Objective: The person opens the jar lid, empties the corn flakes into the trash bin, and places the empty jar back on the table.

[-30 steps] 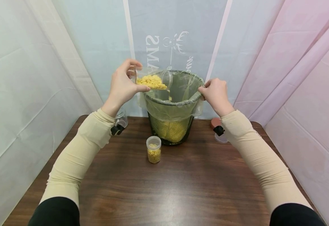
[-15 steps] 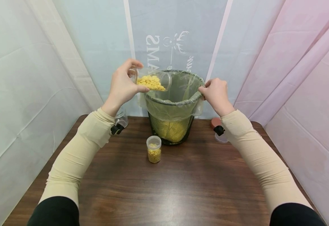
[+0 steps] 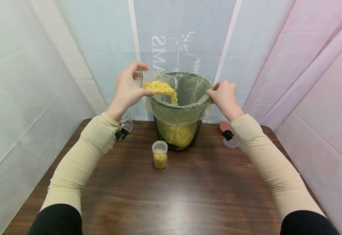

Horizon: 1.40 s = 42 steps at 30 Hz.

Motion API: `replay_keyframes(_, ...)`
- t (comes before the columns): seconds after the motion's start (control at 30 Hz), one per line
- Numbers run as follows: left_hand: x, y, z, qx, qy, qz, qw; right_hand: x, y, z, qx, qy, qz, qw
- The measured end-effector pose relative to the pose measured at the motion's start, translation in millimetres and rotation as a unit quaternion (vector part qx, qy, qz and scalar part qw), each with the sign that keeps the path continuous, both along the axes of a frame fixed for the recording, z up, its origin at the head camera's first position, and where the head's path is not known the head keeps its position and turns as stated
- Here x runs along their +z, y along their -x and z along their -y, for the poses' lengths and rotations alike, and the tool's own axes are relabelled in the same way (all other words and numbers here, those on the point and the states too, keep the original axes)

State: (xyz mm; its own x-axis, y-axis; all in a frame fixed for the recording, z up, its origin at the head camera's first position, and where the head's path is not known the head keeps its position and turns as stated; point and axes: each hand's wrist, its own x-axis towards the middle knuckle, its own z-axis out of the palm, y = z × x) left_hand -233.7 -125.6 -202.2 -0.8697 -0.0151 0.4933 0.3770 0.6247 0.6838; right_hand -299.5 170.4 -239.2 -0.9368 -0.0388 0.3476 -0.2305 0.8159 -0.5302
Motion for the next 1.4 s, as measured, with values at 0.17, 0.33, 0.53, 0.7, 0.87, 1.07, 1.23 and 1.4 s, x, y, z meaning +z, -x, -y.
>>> replay_keyframes(0.17, 0.5, 0.4, 0.5, 0.001, -0.001, -0.002, 1.0000, 0.1, -0.5, -0.3, 0.000, 0.001, -0.001, 1.0000)
replay_keyframes(0.33, 0.8, 0.7, 0.7, 0.003, 0.001, -0.003, 1.0000, -0.1, -1.0, -0.2, 0.003, 0.005, 0.000, 1.0000)
replay_keyframes(0.53, 2.2, 0.9, 1.1, 0.002, -0.004, -0.002, 1.0000, -0.1, -1.0, 0.3, 0.003, 0.003, 0.001, 1.0000)
replay_keyframes(0.7, 2.9, 0.5, 1.9, 0.005, -0.004, 0.002, 1.0000, 0.1, -1.4, 0.4, -0.002, 0.000, 0.001, 1.0000)
replay_keyframes(0.87, 4.1, -0.2, 2.0, 0.009, -0.002, 0.010, 0.9999, -0.1, -1.6, 0.6, -0.005, -0.001, 0.000, 1.0000)
replay_keyframes(1.07, 5.6, 0.4, 3.7, 0.006, -0.005, 0.021, 0.9998, -0.7, -1.7, 2.2, -0.006, -0.003, -0.002, 1.0000)
replay_keyframes(1.23, 5.8, 1.8, 5.2, 0.006, -0.005, 0.023, 0.9997, -1.1, -1.7, 3.4, -0.005, -0.001, -0.004, 1.0000)
replay_keyframes(1.4, 4.6, 2.3, 3.8, 0.012, -0.005, 0.019, 0.9997, -1.2, -0.2, 2.1, -0.005, 0.001, 0.000, 1.0000)
